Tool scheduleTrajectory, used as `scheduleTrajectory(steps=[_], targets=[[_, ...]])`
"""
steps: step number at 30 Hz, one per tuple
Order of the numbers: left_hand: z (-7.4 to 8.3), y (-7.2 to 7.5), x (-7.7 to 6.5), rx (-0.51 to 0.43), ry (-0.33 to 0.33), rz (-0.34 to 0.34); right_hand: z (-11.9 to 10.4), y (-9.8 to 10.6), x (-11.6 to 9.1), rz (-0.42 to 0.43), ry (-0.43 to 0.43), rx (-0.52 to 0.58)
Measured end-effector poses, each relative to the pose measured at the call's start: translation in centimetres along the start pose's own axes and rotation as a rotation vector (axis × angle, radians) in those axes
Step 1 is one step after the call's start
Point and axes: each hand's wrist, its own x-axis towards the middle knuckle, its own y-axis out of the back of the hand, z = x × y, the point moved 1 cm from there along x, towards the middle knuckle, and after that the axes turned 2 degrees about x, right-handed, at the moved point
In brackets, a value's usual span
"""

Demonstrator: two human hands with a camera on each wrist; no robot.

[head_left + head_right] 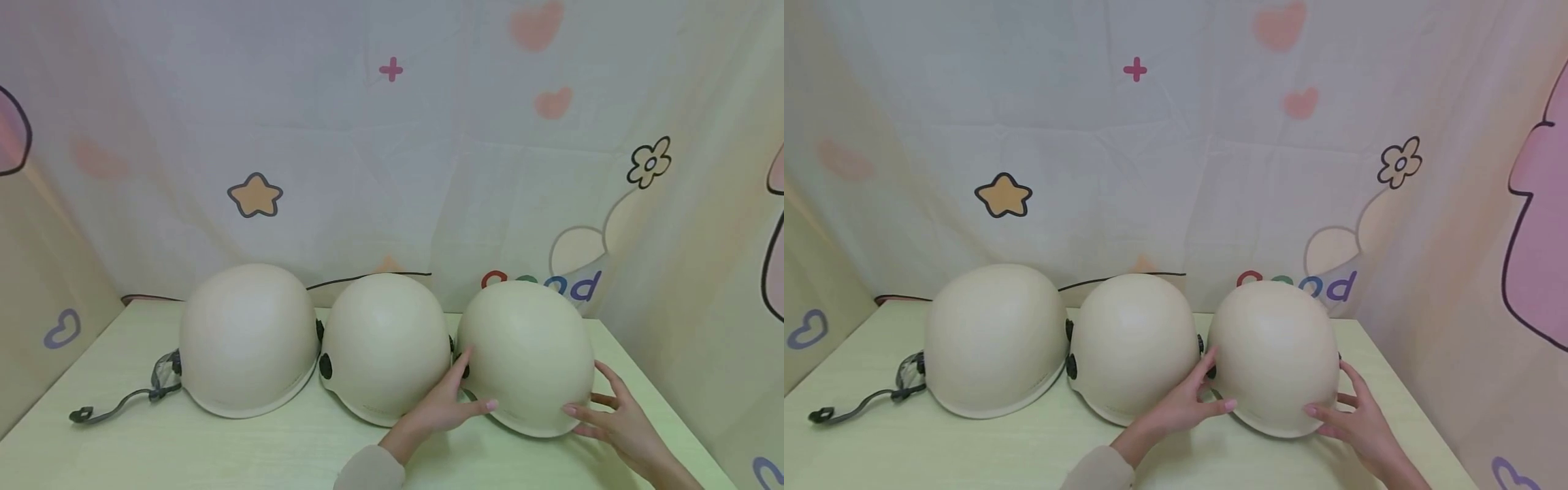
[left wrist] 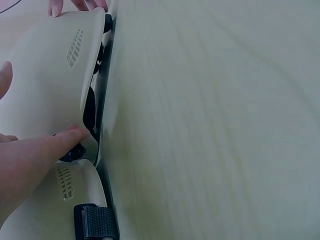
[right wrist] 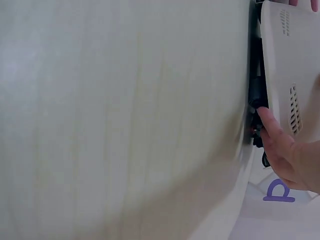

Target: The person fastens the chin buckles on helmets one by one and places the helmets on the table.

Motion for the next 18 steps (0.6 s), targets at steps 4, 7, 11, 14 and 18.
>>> scheduleTrajectory(steps=[4,7,11,14,18], targets=[[-0.18,0.03,-0.04,-0.045,0.004,-0.018,0.31,-0.03,0.24,-0.016,-0.003,0.028],[-0.26,0.00,0.01,-0.037,0.001,-0.023,0.52,-0.11,0.43,-0.027,-0.008,0.041],[-0.39,-0.14,0.20,-0.026,-0.008,-0.031,0.62,-0.22,0.71,-0.024,-0.015,0.040],[-0.56,-0.18,0.29,-0.024,-0.009,-0.034,0.62,-0.27,0.86,-0.023,-0.021,0.032],[-0.71,-0.12,0.25,-0.006,-0.010,-0.028,0.63,-0.29,0.97,-0.030,-0.031,0.013]])
